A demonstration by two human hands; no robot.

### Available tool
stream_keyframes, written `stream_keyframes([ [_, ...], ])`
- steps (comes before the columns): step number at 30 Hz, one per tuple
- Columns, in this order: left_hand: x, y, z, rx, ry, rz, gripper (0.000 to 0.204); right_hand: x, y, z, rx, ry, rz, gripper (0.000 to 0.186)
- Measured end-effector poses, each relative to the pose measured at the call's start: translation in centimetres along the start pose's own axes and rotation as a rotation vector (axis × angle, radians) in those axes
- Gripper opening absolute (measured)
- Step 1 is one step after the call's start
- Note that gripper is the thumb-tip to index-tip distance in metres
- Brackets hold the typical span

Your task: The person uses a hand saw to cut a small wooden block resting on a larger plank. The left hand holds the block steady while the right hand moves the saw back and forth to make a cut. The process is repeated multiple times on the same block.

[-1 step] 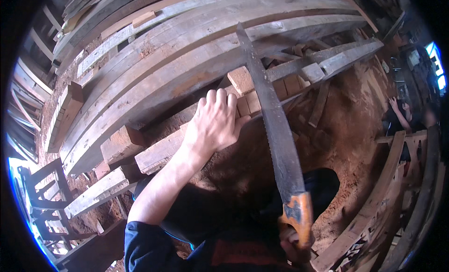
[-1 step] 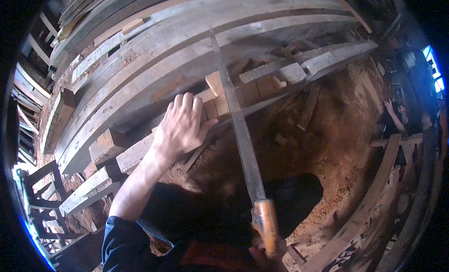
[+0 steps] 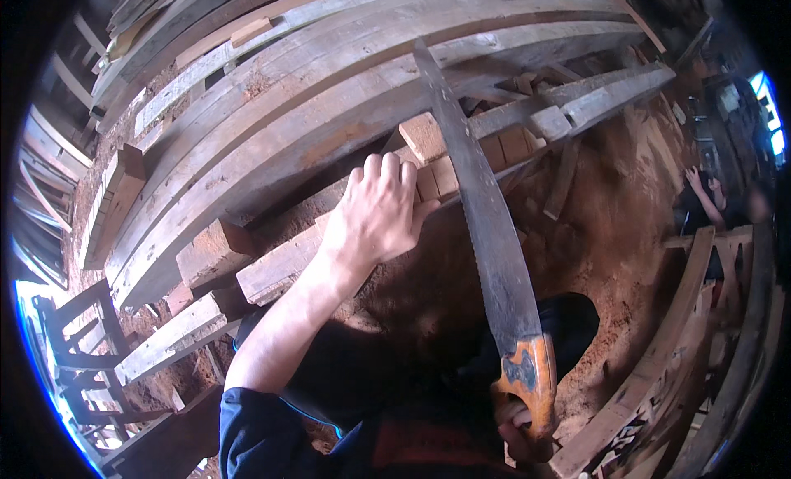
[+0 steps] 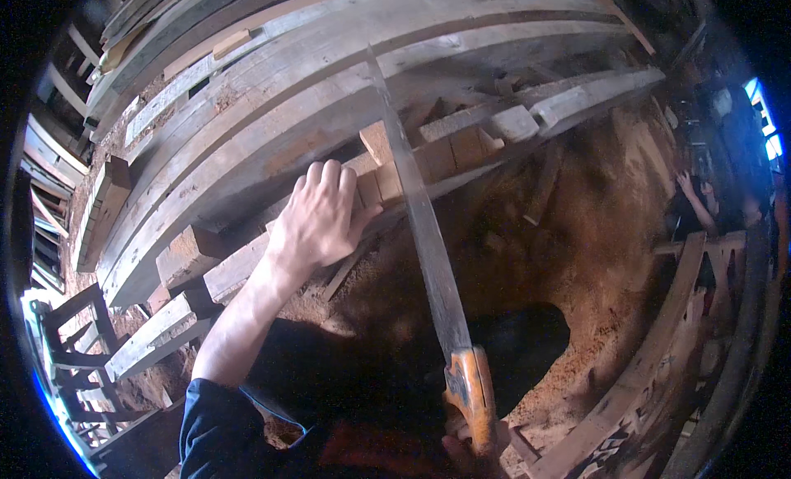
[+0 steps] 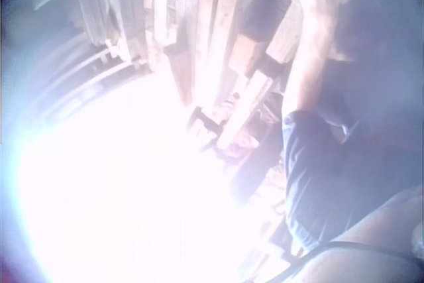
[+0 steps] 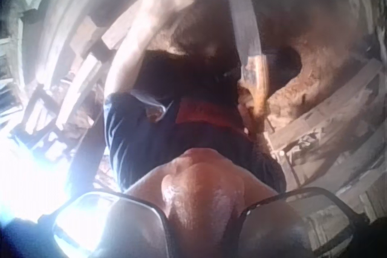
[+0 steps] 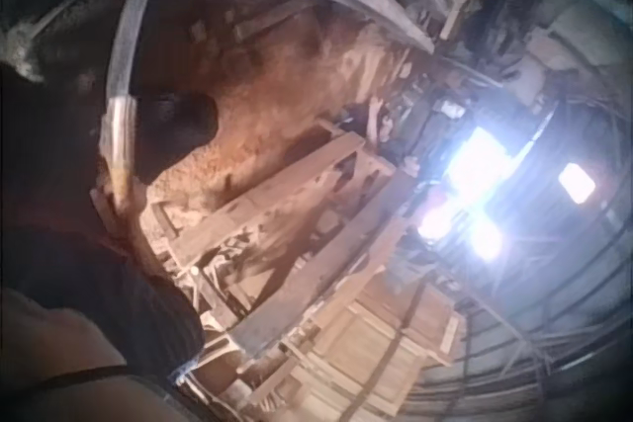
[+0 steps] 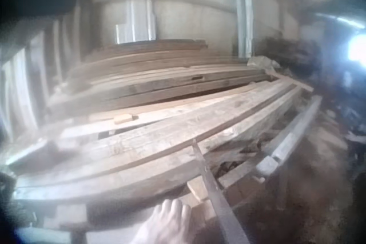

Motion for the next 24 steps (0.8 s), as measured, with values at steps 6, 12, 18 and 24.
stream_keyframes([
  [6, -0.5, 0.0, 0.6, -0.023, 0.022, 0.018, 0.048, -6.3, -2.3, 10.4, 0.367, -0.159, -0.372, 0.022],
  [12, 0.4, -0.3, 0.7, 0.008, 0.053, 0.035, 0.046, -1.4, -1.9, 1.5, 0.079, -0.210, -0.228, 0.024],
  [18, -0.3, 0.1, 0.8, -0.080, -0.004, 0.016, 0.045, -5.3, -2.4, 8.3, 0.384, -0.135, -0.283, 0.027],
  [24, 0.2, 0.2, 0.9, -0.045, 0.007, -0.008, 0.044, -5.2, 0.7, 9.8, 0.318, -0.149, -0.025, 0.021],
])
Point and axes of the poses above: each hand's wrist, its own z-axis towards the middle knuckle, its own x-axis out of the back of the hand, y = z × x, the point moved 5 cm from there along z, towards the middle knuckle, and after that the axes turned 8 degrees about -z, right-handed, at the moved point
